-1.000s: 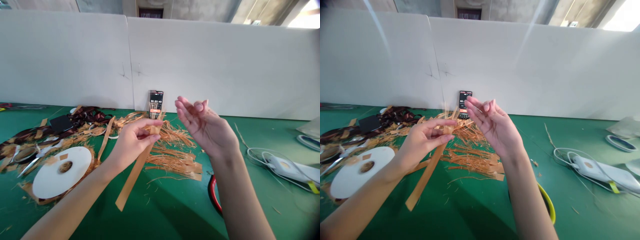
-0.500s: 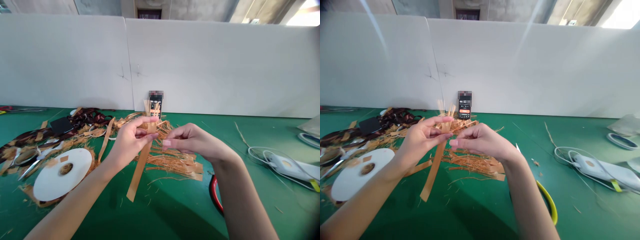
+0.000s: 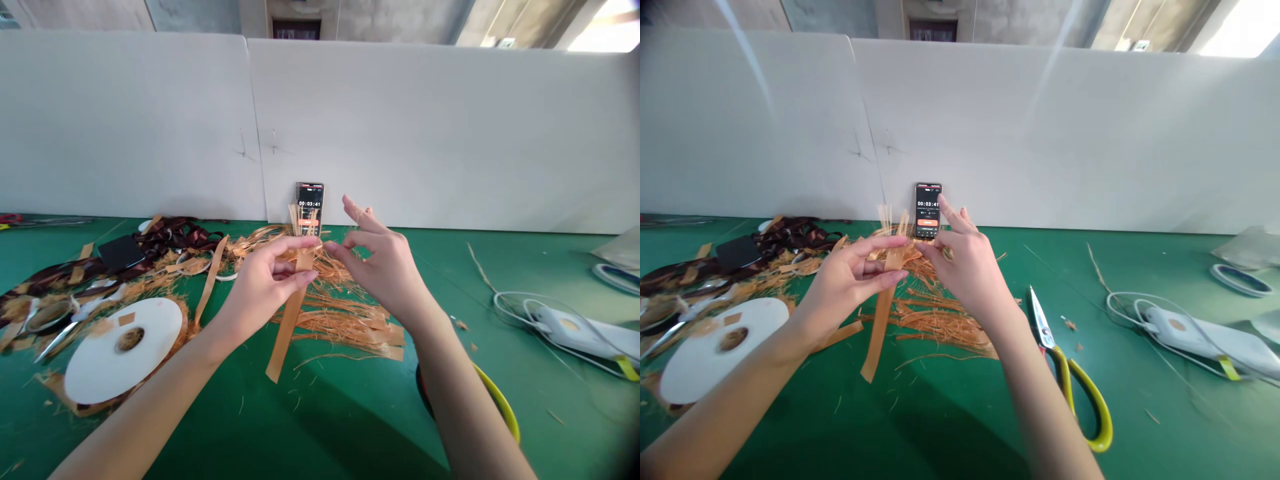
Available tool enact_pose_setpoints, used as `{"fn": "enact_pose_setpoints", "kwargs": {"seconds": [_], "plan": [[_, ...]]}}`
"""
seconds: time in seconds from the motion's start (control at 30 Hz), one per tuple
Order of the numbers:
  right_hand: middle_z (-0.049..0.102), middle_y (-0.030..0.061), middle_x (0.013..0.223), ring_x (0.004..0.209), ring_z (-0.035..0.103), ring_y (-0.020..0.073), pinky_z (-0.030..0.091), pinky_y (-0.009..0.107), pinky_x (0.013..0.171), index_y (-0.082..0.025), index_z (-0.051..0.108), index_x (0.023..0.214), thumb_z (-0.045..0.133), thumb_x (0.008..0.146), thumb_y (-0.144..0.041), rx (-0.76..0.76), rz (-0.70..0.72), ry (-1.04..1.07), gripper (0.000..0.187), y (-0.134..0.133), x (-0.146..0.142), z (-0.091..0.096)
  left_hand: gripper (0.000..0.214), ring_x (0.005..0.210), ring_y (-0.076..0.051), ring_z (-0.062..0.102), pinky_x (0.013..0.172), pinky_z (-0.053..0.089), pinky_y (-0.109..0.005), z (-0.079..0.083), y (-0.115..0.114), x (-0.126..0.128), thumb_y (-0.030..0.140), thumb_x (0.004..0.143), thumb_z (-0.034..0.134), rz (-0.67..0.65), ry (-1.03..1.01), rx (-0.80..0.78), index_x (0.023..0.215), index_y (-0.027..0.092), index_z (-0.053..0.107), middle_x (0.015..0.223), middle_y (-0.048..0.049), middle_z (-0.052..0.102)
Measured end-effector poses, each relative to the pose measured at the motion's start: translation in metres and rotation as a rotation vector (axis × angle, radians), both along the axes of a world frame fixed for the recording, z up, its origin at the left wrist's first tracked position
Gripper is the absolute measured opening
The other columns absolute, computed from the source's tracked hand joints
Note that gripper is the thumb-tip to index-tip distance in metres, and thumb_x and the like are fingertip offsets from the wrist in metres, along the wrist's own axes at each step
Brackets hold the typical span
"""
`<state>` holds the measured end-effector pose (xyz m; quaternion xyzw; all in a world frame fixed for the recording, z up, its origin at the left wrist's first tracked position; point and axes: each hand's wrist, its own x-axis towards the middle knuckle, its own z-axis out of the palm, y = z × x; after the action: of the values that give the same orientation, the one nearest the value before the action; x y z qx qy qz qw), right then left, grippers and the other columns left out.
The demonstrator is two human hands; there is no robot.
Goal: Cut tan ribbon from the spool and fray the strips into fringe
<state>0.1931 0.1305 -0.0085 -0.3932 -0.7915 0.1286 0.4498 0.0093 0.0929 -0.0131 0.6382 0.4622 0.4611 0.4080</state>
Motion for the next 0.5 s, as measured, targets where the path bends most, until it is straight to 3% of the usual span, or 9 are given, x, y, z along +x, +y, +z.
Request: {"fn": "enact_pose_setpoints", "kwargs": {"seconds": [0.13, 0.23, 0.27, 0.33, 0.4, 0.5], "plan": [[0.059, 0.0057, 0.135, 0.128, 0.051, 0.0213, 0.037, 0.039, 0.111, -0.021, 0.066, 0.075, 0.054, 0.092, -0.034, -0.287, 0.239, 0.375, 0.025, -0.009, -0.004, 0.008, 0.045, 0.096, -0.02, 0.071, 0.086, 0.059, -0.03, -0.001, 0.002, 0.0, 0.02, 0.077, 0.07, -0.012, -0.033, -0.061, 0.121, 0.02, 0.059, 0.132, -0.0066, 0.062], [0.068, 0.0024, 0.119, 0.085, 0.071, 0.015, 0.053, 0.037, 0.089, -0.022, 0.059, 0.065, 0.043, 0.095, -0.045, -0.509, 0.425, 0.65, 0.04, -0.013, -0.004, 0.013, 0.047, 0.096, -0.021, 0.071, 0.087, 0.058, -0.031, 0.0, 0.003, 0.001, 0.018, 0.077, 0.069, -0.008, -0.034, -0.088, 0.123, 0.017, 0.057, 0.13, -0.0087, 0.063], [0.071, 0.0026, 0.111, 0.063, 0.067, 0.0104, 0.056, 0.034, 0.076, -0.022, 0.052, 0.058, 0.039, 0.095, -0.05, -0.574, 0.455, 0.675, 0.048, -0.013, -0.003, 0.014, 0.048, 0.096, -0.021, 0.071, 0.088, 0.058, -0.031, 0.001, 0.004, 0.001, 0.018, 0.077, 0.069, -0.01, -0.036, -0.087, 0.123, 0.018, 0.057, 0.129, -0.0087, 0.064], [0.073, 0.003, 0.088, 0.034, 0.039, 0.0029, 0.047, 0.027, 0.047, -0.021, 0.043, 0.054, 0.032, 0.092, -0.062, -0.706, 0.466, 0.633, 0.057, -0.011, 0.0, 0.014, 0.048, 0.097, -0.021, 0.071, 0.087, 0.058, -0.031, 0.001, 0.003, 0.001, 0.017, 0.077, 0.069, -0.007, -0.037, -0.07, 0.124, 0.02, 0.057, 0.13, -0.0076, 0.063], [0.068, 0.0012, 0.069, 0.031, 0.017, 0.0024, 0.026, 0.025, 0.034, -0.022, 0.05, 0.063, 0.025, 0.089, -0.07, -0.803, 0.443, 0.556, 0.059, -0.008, 0.003, 0.012, 0.048, 0.095, -0.021, 0.071, 0.085, 0.059, -0.031, 0.001, 0.003, 0.0, 0.018, 0.076, 0.069, 0.01, -0.029, -0.048, 0.123, 0.021, 0.057, 0.134, -0.0071, 0.06], [0.051, -0.0044, 0.053, 0.038, 0.019, 0.0054, 0.016, 0.025, 0.038, -0.021, 0.061, 0.083, 0.04, 0.086, -0.069, -0.818, 0.354, 0.406, 0.052, -0.005, 0.003, 0.009, 0.051, 0.091, -0.02, 0.072, 0.08, 0.06, -0.031, 0.0, 0.003, -0.001, 0.021, 0.076, 0.071, 0.036, -0.012, -0.025, 0.125, 0.022, 0.057, 0.136, -0.0078, 0.059]]}}
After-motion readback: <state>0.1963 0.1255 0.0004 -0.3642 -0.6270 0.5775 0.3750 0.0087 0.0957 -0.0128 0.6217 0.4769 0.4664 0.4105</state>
